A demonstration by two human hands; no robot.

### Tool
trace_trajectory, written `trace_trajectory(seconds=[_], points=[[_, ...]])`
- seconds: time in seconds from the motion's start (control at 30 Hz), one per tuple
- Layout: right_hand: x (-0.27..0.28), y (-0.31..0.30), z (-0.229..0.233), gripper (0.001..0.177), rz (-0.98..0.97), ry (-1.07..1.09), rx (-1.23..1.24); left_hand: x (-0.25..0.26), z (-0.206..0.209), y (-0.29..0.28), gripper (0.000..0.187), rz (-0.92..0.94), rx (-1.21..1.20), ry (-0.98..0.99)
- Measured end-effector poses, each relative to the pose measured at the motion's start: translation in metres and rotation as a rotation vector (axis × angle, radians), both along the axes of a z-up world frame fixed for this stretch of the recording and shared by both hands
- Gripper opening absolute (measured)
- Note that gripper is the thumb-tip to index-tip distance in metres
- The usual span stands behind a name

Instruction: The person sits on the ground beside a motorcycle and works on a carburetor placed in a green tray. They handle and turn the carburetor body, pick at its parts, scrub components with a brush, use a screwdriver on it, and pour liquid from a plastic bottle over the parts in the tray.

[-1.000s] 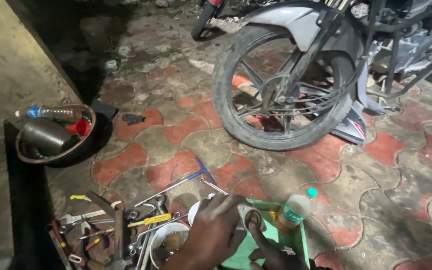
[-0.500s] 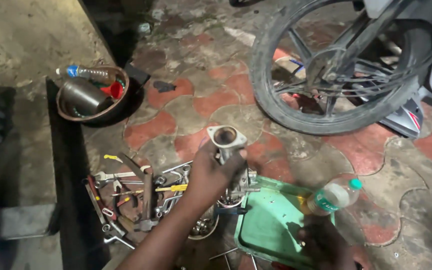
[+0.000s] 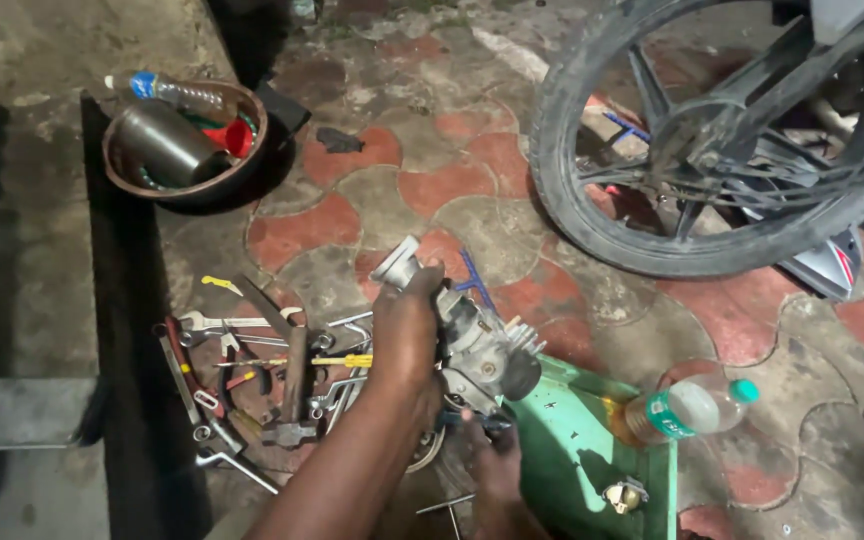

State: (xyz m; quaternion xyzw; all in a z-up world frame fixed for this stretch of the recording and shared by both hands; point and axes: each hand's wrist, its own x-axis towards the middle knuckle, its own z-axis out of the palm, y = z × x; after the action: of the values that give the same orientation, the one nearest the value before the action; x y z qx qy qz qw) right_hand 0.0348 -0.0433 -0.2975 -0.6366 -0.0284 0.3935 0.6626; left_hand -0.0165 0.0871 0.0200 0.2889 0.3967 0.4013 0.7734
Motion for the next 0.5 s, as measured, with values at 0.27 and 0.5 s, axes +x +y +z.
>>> trace_trajectory(seconds=[0.27, 0.5], points=[[0.012, -0.012, -0.005, 0.031, -0.185, -0.113, -0.054, -0.001, 0.008, 0.01, 0.022, 0.018, 0.004, -0.016], [0.147, -0.239, -0.118, 0.059, -0.215, -1.467, -0.305, 0.002, -0.01, 0.013, 0.025, -0.012, 0.139, -0.013]])
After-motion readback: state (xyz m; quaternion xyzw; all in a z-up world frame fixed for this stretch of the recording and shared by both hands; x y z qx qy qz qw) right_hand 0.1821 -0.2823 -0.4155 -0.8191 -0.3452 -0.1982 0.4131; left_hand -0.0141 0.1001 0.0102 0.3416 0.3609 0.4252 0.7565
